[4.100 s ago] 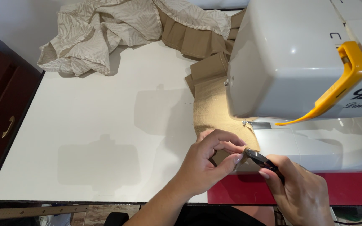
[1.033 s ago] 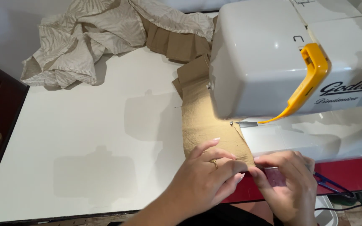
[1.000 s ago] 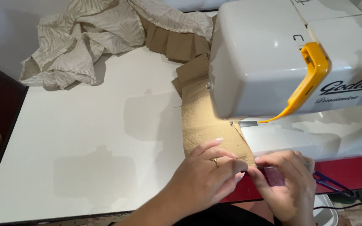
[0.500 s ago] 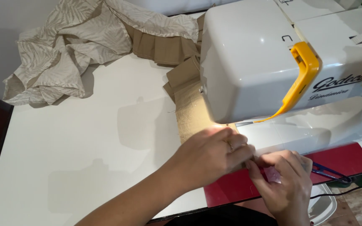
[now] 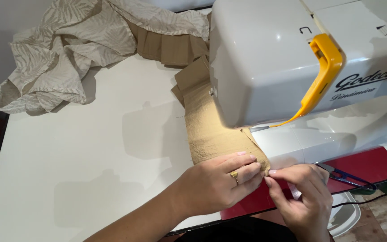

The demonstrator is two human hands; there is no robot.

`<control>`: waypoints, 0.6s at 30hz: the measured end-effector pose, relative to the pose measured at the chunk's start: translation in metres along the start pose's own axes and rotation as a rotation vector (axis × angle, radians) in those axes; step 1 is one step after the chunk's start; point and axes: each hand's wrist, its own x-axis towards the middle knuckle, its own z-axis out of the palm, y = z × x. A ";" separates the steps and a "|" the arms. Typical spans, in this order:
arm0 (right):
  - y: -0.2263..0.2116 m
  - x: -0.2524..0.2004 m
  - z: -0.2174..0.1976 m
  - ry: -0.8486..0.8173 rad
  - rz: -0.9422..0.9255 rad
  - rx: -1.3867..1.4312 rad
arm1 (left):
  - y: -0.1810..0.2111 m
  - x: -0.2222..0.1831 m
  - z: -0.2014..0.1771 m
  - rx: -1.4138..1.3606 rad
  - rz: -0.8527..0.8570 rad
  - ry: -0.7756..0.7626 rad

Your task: Sewing fabric using a sewing machine and trimming threads with scissors

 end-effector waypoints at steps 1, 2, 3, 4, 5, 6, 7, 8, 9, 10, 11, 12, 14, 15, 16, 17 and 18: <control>-0.002 0.000 0.001 -0.002 0.000 0.001 | 0.000 -0.001 0.000 0.000 -0.002 -0.001; -0.004 0.000 0.001 0.014 0.003 0.007 | 0.001 -0.002 -0.001 0.008 -0.007 0.000; -0.006 0.000 0.003 0.029 0.007 0.014 | 0.001 -0.003 -0.001 0.016 -0.013 0.000; -0.006 0.000 0.004 0.028 0.008 0.015 | 0.000 -0.003 -0.001 0.015 -0.014 -0.002; -0.005 -0.001 0.004 0.030 0.001 0.021 | 0.000 -0.003 -0.001 -0.007 -0.003 0.006; -0.004 -0.001 0.005 0.032 -0.007 0.028 | -0.001 -0.003 -0.002 -0.028 0.007 0.014; -0.003 0.000 0.006 0.033 -0.003 0.025 | -0.002 -0.003 0.000 -0.032 0.009 0.013; -0.002 0.000 0.008 0.045 -0.034 0.027 | -0.003 -0.004 0.001 -0.033 0.002 0.030; -0.001 -0.001 0.009 0.056 -0.064 0.030 | -0.002 -0.004 0.003 -0.034 -0.008 0.047; 0.001 -0.002 0.010 0.054 -0.060 0.028 | -0.003 -0.005 0.003 -0.039 -0.009 0.046; 0.002 -0.003 0.011 0.062 -0.090 0.010 | -0.004 -0.005 0.002 -0.058 -0.002 0.037; 0.004 -0.004 0.013 0.071 -0.121 -0.007 | -0.006 -0.005 0.001 -0.078 0.006 0.029; 0.008 -0.004 0.014 0.074 -0.168 -0.026 | -0.005 -0.008 0.005 -0.128 -0.018 0.037; 0.009 -0.004 0.016 0.080 -0.217 -0.041 | -0.005 -0.010 0.006 -0.172 -0.040 0.044; 0.010 -0.003 0.016 0.079 -0.217 -0.040 | -0.002 -0.011 0.007 -0.172 -0.042 0.042; 0.010 -0.003 0.017 0.093 -0.242 -0.062 | 0.001 -0.012 0.008 -0.224 -0.210 0.042; 0.010 -0.003 0.017 0.107 -0.267 -0.084 | 0.004 -0.013 0.009 -0.278 -0.379 0.039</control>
